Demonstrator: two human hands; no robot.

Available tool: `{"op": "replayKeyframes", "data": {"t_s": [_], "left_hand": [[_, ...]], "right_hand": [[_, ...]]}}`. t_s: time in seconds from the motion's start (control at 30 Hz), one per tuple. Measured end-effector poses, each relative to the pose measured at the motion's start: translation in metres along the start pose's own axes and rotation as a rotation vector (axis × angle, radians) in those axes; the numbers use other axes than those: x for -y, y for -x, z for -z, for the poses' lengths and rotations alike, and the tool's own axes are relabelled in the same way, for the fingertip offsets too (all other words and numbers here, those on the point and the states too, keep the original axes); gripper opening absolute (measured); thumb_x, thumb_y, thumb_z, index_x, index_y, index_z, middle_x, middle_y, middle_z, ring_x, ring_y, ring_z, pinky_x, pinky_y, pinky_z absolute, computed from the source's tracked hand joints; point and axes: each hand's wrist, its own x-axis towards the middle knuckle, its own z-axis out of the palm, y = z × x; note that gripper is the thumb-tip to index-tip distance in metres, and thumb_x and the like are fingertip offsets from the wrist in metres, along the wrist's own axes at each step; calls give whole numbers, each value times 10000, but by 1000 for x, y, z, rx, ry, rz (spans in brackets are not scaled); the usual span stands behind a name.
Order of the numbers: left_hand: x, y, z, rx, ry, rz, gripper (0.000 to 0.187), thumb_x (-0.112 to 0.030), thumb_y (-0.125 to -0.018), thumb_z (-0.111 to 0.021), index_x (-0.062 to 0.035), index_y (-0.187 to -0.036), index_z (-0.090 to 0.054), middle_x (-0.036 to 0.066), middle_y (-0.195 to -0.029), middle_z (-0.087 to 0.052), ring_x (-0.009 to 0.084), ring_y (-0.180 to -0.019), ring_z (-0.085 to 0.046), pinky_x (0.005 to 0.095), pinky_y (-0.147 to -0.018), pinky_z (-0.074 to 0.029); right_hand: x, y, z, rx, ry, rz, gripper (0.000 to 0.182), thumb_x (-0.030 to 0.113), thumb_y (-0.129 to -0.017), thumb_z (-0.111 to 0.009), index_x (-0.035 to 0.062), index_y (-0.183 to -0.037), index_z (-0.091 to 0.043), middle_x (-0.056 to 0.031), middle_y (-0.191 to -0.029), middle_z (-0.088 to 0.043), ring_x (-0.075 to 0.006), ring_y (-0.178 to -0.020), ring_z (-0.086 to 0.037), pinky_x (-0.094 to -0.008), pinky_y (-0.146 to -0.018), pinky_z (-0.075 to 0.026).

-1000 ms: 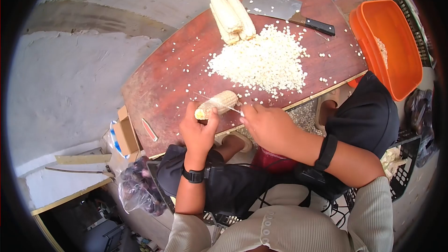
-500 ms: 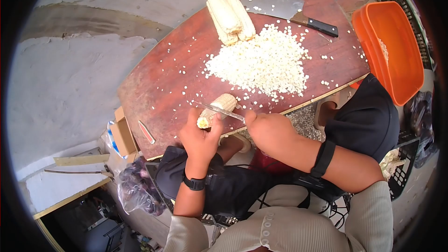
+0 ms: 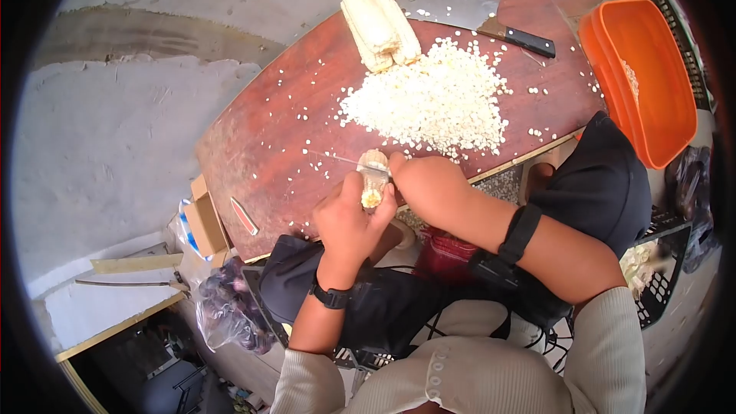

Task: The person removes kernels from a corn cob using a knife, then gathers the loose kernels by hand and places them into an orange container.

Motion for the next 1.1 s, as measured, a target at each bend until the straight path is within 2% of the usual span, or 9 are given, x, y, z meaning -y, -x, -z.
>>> {"op": "replayKeyframes", "data": {"t_s": [0.1,0.2,0.23,0.33,0.43,0.53,0.63,0.73,1.1], "left_hand": [[1,4,3,25,-28,-54,271,-238,-769,-723,-31,-831,-559,168,-625,-579,309,-544,-602,369,-508,-453],[10,12,3,-17,46,70,271,-233,-780,-719,-26,-854,-562,132,-608,-566,250,-541,-601,355,-513,-453],[12,12,6,-25,111,135,269,-232,-785,-715,-23,-869,-567,138,-635,-587,245,-548,-609,344,-520,-461],[23,13,13,-49,274,295,262,-227,-801,-704,-20,-899,-576,143,-693,-631,215,-568,-621,318,-541,-475],[35,15,10,-50,354,410,267,-231,-815,-698,-17,-916,-572,117,-693,-632,179,-591,-610,317,-563,-475],[47,19,5,-47,334,390,288,-251,-820,-697,-15,-933,-576,119,-710,-634,184,-624,-618,322,-584,-478],[47,18,3,-43,365,421,305,-272,-822,-701,-17,-938,-580,129,-733,-639,192,-650,-623,328,-603,-483],[39,13,7,-29,396,471,314,-279,-814,-712,-19,-929,-580,133,-738,-642,204,-654,-627,334,-611,-488],[33,15,9,27,389,407,249,-205,-789,-728,-1,-855,-603,126,-683,-633,204,-619,-624,323,-594,-486]], "right_hand": [[-18,-1,-11,-25,-176,35,229,181,-843,-579,-30,-930,-569,-201,-724,-641,-396,-743,-652,-459,-662,-521],[-34,-3,-9,-137,-363,104,246,208,-867,-573,-32,-923,-579,-215,-788,-632,-414,-797,-628,-492,-719,-494],[-36,1,-5,-159,-271,67,243,203,-893,-566,-19,-990,-553,-225,-884,-609,-397,-802,-617,-497,-673,-453],[-20,15,14,-70,-220,-176,251,198,-901,-563,-7,-1043,-538,-199,-891,-608,-390,-804,-618,-477,-675,-469],[-12,32,1,-298,-73,103,223,197,-909,-563,9,-1017,-515,-176,-820,-615,-368,-748,-630,-450,-644,-493],[4,48,2,-184,51,139,188,206,-923,-545,25,-957,-503,-152,-791,-625,-335,-661,-636,-418,-576,-509],[1,52,-10,-163,152,161,98,107,-865,-523,20,-907,-508,-133,-716,-630,-296,-597,-648,-389,-489,-511],[0,52,-9,-139,173,145,90,91,-825,-530,14,-865,-508,-121,-685,-628,-284,-603,-656,-382,-502,-523],[-3,45,-7,-24,236,59,91,90,-802,-555,22,-840,-510,-108,-680,-639,-267,-619,-670,-369,-517,-532]]}}
